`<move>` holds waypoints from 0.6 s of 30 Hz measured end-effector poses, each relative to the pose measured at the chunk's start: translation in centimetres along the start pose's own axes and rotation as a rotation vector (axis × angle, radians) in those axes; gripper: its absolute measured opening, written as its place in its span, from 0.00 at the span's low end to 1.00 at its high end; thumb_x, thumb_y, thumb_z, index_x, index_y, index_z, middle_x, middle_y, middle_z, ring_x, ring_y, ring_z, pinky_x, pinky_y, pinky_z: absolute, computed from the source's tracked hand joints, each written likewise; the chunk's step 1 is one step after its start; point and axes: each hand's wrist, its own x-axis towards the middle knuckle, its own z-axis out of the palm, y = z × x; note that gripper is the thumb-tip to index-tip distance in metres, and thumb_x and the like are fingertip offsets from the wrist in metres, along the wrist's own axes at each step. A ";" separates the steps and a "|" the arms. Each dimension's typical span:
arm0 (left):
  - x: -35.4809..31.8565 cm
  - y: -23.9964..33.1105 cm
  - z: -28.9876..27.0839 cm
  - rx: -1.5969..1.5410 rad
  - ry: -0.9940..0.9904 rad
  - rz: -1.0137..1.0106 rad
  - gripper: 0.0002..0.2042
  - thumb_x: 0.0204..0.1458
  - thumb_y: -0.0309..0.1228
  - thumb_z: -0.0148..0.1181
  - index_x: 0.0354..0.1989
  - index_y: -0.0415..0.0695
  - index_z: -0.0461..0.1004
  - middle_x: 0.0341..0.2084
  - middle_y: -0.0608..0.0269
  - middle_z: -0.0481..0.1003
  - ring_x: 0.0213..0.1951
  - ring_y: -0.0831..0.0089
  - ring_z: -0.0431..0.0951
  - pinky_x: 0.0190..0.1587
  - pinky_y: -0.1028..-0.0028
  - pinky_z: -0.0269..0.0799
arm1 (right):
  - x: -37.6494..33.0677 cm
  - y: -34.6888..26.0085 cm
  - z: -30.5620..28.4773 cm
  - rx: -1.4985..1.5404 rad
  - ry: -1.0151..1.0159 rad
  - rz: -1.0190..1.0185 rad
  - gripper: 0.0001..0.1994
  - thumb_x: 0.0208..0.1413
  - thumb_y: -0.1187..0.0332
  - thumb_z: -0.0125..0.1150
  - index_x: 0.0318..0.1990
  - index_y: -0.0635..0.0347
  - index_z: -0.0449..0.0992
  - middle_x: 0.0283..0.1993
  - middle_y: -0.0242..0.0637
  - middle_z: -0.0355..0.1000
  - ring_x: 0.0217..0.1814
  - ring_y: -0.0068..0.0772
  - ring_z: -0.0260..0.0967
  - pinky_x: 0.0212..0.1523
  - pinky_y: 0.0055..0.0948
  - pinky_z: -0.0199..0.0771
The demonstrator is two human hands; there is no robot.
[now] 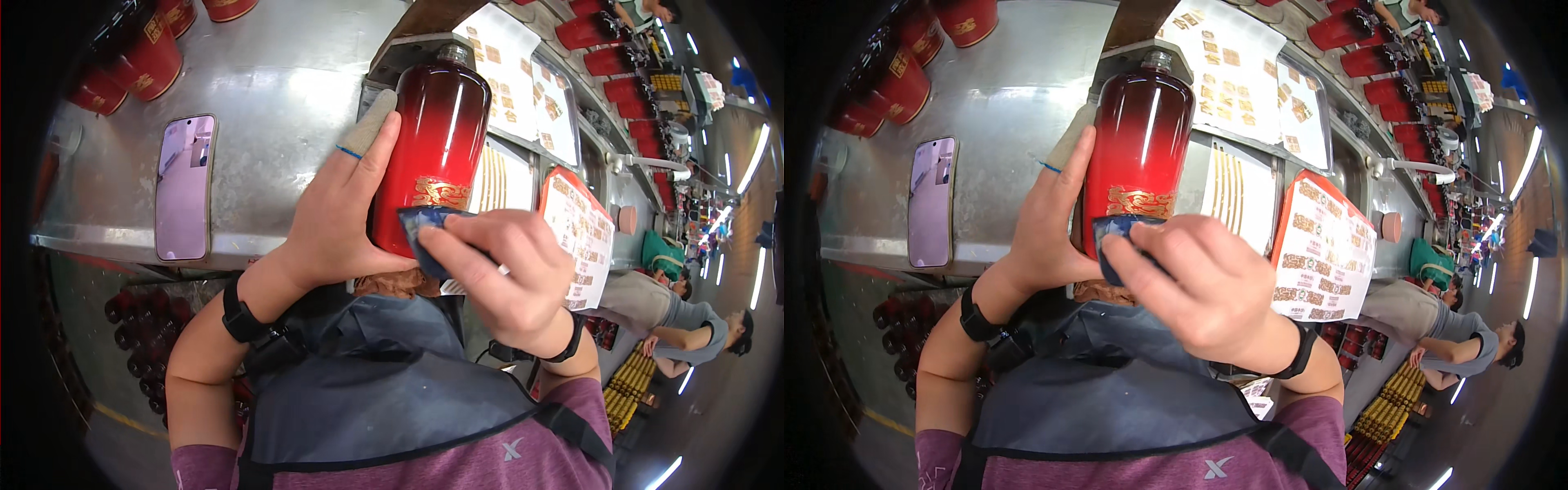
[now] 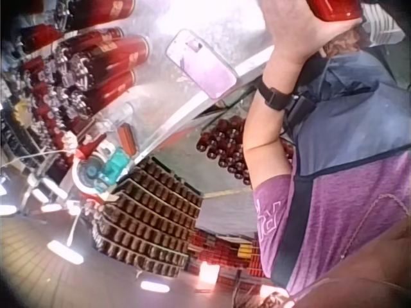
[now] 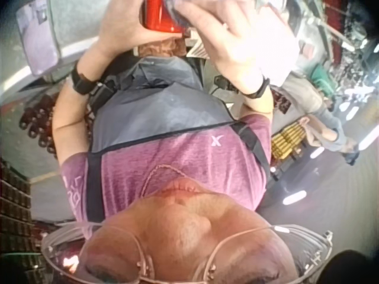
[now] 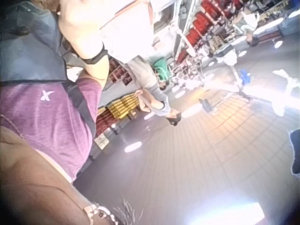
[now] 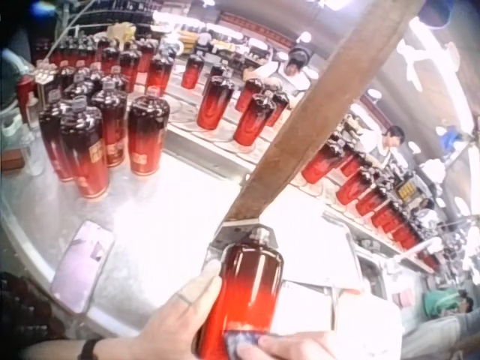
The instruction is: The person applies a decorative label to a bottle and smooths it with a scraper before wrapping a gold strip around the base and pressing it into place. They then set the finished bottle aside and pick up a new one to repeat the process.
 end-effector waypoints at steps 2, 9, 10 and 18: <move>0.1 0.2 0.0 0.005 0.013 0.011 0.62 0.28 0.47 0.80 0.73 0.38 0.47 0.68 0.41 0.56 0.64 0.45 0.63 0.65 0.57 0.62 | 0.0 1.5 -0.3 -0.081 0.003 0.003 0.21 0.31 0.68 0.63 0.40 0.58 0.83 0.34 0.33 0.74 0.33 0.31 0.70 0.31 0.24 0.73; 0.4 0.2 0.2 0.000 0.050 0.081 0.56 0.31 0.44 0.78 0.71 0.41 0.54 0.69 0.46 0.56 0.68 0.46 0.58 0.68 0.54 0.56 | 0.8 0.0 -0.4 -0.063 -0.022 0.080 0.21 0.33 0.76 0.65 0.42 0.58 0.84 0.33 0.33 0.75 0.32 0.33 0.70 0.31 0.29 0.71; 0.5 0.2 0.3 -0.031 0.063 0.103 0.54 0.31 0.42 0.78 0.71 0.42 0.56 0.69 0.47 0.57 0.69 0.46 0.57 0.68 0.54 0.56 | 0.8 -0.3 -0.3 -0.051 -0.035 0.077 0.22 0.33 0.76 0.66 0.43 0.58 0.84 0.33 0.33 0.75 0.32 0.33 0.70 0.31 0.29 0.71; 0.3 0.0 -0.2 -0.138 -0.028 -0.001 0.56 0.32 0.38 0.79 0.73 0.41 0.52 0.71 0.46 0.53 0.70 0.47 0.55 0.69 0.59 0.57 | 0.1 -1.3 -0.8 0.080 -0.094 0.119 0.22 0.33 0.76 0.66 0.43 0.57 0.84 0.34 0.33 0.76 0.36 0.35 0.73 0.35 0.30 0.75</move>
